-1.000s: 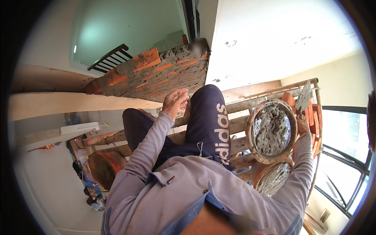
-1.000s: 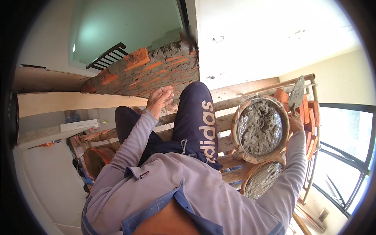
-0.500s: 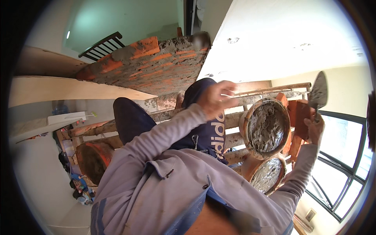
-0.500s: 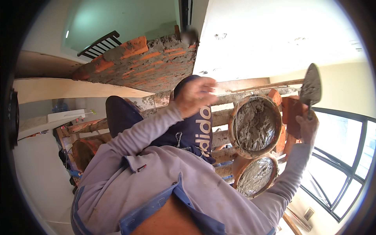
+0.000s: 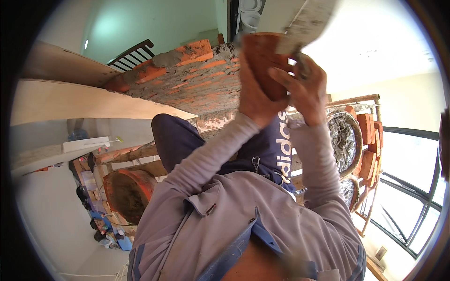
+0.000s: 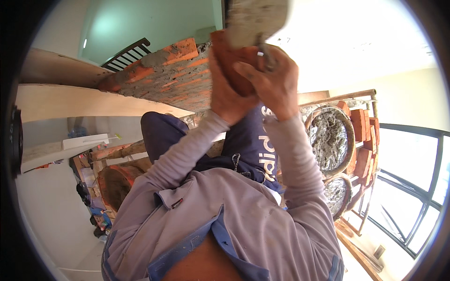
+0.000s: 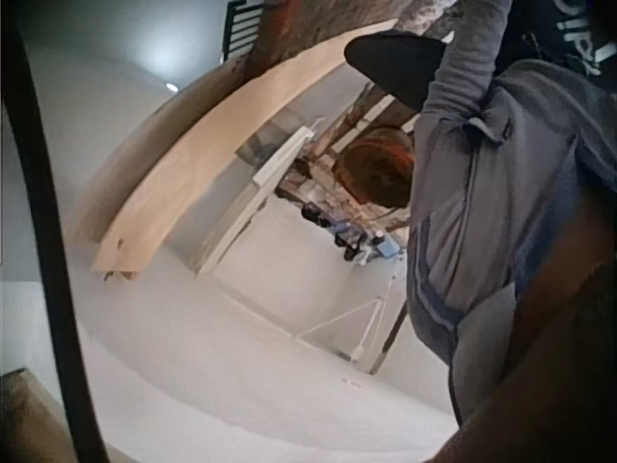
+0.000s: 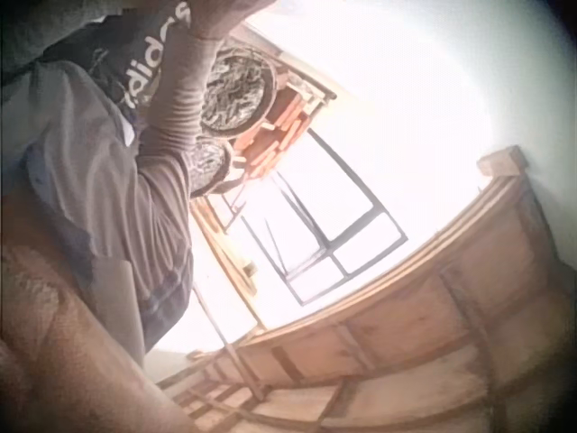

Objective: The person spreads mortar on a brick wall with a trowel and places bricks on top, tapping them into place. The person works while sitting on scaffolding, picking up bricks from a pile and scoops of mortar from a bucket.

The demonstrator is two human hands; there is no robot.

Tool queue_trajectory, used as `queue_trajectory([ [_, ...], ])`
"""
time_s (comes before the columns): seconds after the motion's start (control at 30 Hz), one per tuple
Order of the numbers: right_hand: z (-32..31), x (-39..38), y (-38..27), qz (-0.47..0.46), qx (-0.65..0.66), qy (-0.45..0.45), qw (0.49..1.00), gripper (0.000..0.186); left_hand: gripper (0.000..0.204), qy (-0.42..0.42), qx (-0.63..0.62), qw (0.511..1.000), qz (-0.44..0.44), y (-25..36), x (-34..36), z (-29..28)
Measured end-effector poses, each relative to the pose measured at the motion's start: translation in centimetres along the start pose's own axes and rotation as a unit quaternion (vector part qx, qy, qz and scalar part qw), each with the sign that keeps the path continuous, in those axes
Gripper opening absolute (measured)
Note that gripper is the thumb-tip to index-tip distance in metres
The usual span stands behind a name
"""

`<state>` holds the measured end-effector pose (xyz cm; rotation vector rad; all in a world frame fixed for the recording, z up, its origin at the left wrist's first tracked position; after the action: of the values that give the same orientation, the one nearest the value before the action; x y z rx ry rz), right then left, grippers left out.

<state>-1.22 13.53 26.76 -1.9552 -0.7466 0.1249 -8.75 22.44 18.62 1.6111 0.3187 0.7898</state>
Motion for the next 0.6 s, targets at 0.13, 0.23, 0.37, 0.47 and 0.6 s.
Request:
queue_trajectory([
  [0.13,2.5,1.0,2.4,0.025,0.254,0.049,0.966,0.032,0.119,-0.108,0.057,0.992,-0.019,-4.6,6.0,-8.3],
  [0.23,-1.1,-1.6,4.3,0.177,0.224,-0.003,0.958,0.029,0.114,-0.253,0.202,0.945,-0.047,-5.6,13.2,-12.1],
  [0.37,-2.0,-7.2,9.0,0.252,0.201,-0.016,0.946,0.029,0.112,-0.329,0.399,0.856,0.022,-10.8,19.2,-11.0],
  [0.47,-1.9,-11.3,10.3,0.139,0.24,-0.022,0.96,0.023,0.109,-0.399,0.433,0.807,0.034,-15.2,21.4,-8.1],
  [0.6,-1.3,-13.0,9.3,0.331,0.403,0.078,0.85,0.024,0.109,-0.465,0.46,0.754,-0.058,-18.7,21.6,-6.7],
])
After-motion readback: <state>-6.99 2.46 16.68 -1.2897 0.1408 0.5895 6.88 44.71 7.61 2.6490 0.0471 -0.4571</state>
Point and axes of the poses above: each hand's wrist, its own x-axis towards the middle knuckle, its own z-axis out of the palm, y = z × x, the point moved 2 cm from there along x, towards the middle knuckle, and after that the axes turned 3 degrees about x, right-handed, at the moved point
